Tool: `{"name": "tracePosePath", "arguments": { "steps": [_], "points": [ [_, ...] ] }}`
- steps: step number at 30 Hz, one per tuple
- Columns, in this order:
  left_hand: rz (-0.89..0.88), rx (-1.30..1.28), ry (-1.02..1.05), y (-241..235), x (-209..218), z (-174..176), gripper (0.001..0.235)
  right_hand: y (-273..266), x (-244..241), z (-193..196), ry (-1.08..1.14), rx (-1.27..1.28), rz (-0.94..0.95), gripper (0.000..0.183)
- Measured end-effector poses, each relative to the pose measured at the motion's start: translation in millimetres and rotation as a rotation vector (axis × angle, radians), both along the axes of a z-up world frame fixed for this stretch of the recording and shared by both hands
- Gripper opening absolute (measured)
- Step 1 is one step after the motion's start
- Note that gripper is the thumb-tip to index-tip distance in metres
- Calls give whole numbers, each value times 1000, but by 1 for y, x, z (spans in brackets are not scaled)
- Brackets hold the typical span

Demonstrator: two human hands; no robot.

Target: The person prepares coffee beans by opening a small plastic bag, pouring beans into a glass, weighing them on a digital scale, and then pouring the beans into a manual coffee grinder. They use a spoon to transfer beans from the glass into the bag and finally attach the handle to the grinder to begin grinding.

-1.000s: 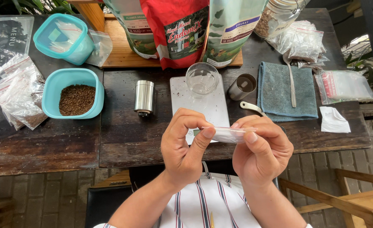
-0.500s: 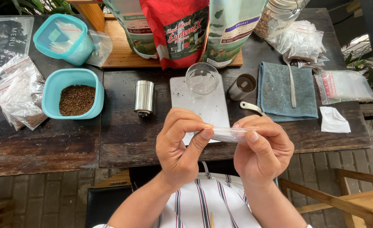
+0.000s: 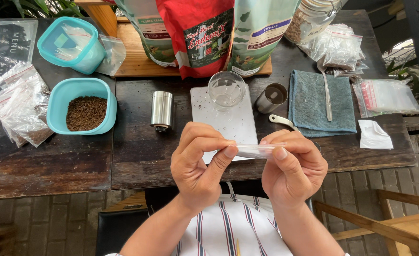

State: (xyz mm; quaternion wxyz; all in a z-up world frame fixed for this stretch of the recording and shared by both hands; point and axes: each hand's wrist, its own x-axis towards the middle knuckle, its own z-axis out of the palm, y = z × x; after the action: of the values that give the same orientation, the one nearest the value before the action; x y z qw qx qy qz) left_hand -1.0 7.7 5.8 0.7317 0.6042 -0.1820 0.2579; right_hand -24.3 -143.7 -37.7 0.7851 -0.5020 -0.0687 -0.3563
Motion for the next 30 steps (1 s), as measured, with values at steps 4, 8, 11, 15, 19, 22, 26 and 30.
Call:
{"name": "tracePosePath", "arguments": {
  "steps": [4,8,11,15,19,22,26,30],
  "points": [
    [-5,-8,8,-1,-1,1,1,-1,0,0,-2,-4,-8,5],
    [-28,-22,9,-3,0,1,1,-5,-1,0,2,-8,-2,5],
    [-52,-25,7,-4,0,1,2,-8,-1,3,1,-28,-7,5],
    [-86,29,-35,-6,2,8,3,-21,-2,6,-39,-112,-59,10],
    [-142,129,-79,-8,8,25,5,-44,-8,19,-36,-193,-93,12],
    [-310,305,-51,-17,14,43,6,-64,-9,35,12,-280,-117,13],
    [-451,375,2,-47,30,64,3,-106,-1,45,-40,-349,-118,21],
    [-555,379,71,-82,45,83,11,-145,-9,50,143,-430,-198,66]
  ]
}}
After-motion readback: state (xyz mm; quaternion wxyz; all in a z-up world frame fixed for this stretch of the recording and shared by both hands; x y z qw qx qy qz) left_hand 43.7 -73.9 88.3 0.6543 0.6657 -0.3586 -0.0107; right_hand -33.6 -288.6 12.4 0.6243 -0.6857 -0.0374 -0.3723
